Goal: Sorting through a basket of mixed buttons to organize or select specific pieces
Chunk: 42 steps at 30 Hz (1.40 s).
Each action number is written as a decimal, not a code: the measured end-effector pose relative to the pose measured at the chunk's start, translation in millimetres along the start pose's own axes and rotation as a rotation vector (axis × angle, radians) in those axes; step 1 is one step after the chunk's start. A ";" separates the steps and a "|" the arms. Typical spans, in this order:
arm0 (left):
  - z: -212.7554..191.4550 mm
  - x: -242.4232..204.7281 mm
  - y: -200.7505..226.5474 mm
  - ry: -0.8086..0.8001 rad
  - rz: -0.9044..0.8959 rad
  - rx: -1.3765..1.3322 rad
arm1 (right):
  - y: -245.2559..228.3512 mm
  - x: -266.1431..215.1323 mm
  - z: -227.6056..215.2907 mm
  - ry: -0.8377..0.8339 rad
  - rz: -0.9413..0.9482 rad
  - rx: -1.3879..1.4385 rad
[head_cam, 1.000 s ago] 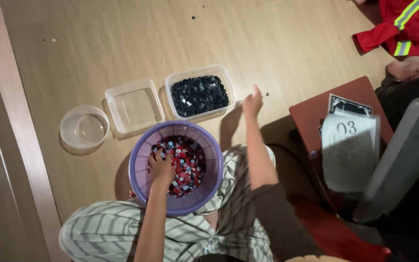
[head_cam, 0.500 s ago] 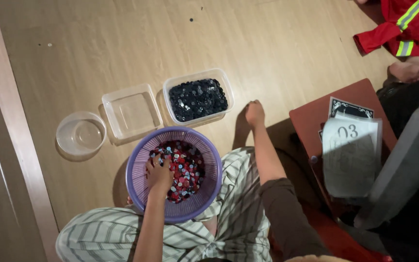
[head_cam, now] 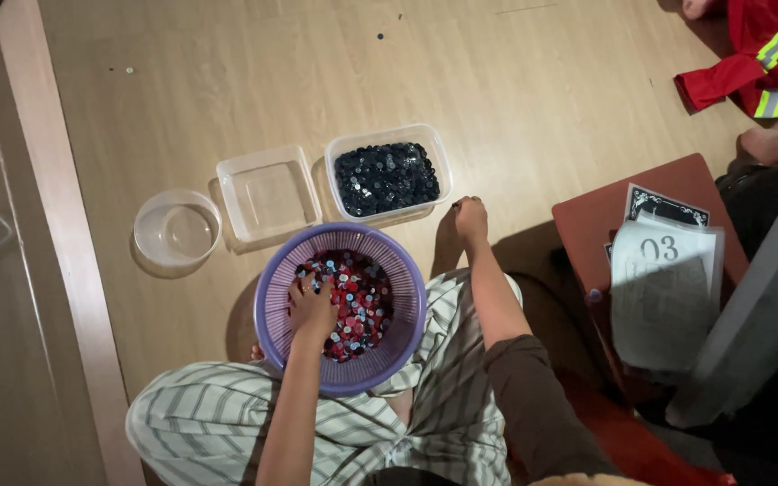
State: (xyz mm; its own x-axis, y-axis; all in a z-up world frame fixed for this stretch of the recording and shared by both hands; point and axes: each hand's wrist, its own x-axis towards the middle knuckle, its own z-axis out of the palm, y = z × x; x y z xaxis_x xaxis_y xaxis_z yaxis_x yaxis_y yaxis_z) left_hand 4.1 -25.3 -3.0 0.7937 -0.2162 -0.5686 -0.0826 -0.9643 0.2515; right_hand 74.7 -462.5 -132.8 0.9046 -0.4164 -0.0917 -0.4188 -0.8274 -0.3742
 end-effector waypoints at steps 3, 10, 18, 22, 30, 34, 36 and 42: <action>-6.3 -4.0 2.2 -0.009 0.002 -0.012 | -1.1 0.7 10.0 -0.021 0.019 -0.023; 4.6 3.1 -2.7 -0.014 -0.008 -0.007 | -46.6 -29.5 -26.0 -0.111 0.113 0.059; -1.0 1.0 -1.2 -0.019 -0.008 -0.021 | -116.7 -31.9 -29.5 0.418 -0.206 0.158; 4.3 -1.7 -3.0 -0.009 0.003 -0.043 | -206.8 -77.3 -56.8 0.293 -0.365 0.465; 59.9 5.4 2.7 -0.475 -0.097 0.212 | -289.6 -218.3 -107.0 -0.505 -0.503 -0.264; 110.0 37.9 -13.6 -0.570 -0.111 0.081 | -257.1 -229.8 10.3 -0.798 0.157 -0.086; 136.3 55.4 -12.6 -0.603 -0.129 0.054 | -260.9 -234.7 26.6 -0.783 0.092 -0.074; 50.3 -1.4 -7.2 -0.530 0.216 -0.059 | -237.7 -226.1 46.3 -0.730 -0.130 -0.028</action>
State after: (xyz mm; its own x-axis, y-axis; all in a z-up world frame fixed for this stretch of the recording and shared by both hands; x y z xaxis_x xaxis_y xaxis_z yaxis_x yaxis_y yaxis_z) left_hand -26.7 -25.8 -43.4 0.3507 -0.4691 -0.8105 -0.1635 -0.8829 0.4402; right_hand -26.6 -154.2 -65.8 0.7657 0.0343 -0.6423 -0.2974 -0.8666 -0.4008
